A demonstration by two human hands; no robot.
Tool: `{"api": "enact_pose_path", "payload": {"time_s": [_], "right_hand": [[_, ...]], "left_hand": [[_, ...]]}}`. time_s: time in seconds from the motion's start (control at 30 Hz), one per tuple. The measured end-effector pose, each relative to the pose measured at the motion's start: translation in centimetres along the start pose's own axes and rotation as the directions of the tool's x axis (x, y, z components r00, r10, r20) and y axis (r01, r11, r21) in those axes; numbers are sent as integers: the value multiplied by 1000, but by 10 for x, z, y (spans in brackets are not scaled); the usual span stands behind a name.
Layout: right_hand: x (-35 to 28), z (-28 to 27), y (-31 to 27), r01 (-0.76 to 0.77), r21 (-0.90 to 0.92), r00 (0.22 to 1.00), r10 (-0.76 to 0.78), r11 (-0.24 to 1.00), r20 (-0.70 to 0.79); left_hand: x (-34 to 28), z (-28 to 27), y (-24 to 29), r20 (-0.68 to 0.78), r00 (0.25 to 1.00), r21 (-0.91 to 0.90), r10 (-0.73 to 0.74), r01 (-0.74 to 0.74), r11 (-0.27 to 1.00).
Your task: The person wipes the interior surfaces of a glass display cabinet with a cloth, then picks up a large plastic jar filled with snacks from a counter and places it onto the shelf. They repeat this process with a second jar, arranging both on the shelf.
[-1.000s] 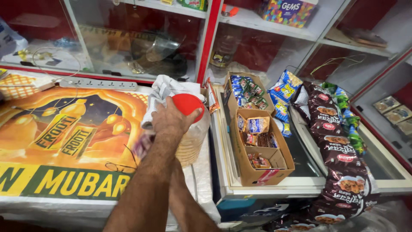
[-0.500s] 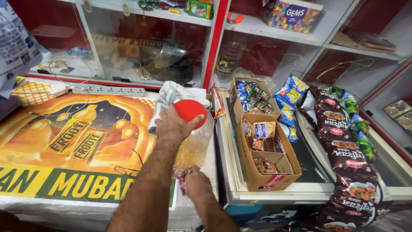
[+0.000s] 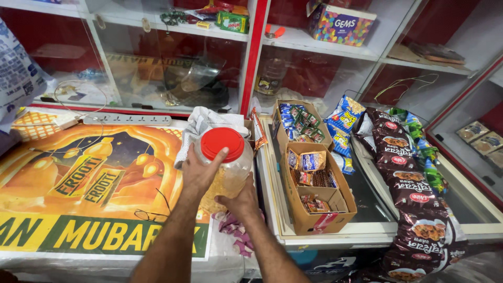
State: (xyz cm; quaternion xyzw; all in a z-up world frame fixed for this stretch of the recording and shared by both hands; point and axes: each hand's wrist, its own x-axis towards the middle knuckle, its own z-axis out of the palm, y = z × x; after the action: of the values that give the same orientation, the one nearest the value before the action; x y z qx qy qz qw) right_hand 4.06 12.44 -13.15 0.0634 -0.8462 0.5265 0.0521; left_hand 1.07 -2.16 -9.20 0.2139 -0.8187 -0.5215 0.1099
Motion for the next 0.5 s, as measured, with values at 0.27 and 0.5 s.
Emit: {"api": "enact_pose_path", "payload": {"time_s": [0.27, 0.5], "right_hand": [[5, -3, -19, 33, 1, 995, -33, 999, -90], [20, -43, -63, 206, -55, 961, -213, 977, -179]], "left_hand": [[-10, -9, -8, -152, 973, 24, 175, -173, 985], [-10, -36, 38, -193, 964, -151, 184, -215, 965]]}}
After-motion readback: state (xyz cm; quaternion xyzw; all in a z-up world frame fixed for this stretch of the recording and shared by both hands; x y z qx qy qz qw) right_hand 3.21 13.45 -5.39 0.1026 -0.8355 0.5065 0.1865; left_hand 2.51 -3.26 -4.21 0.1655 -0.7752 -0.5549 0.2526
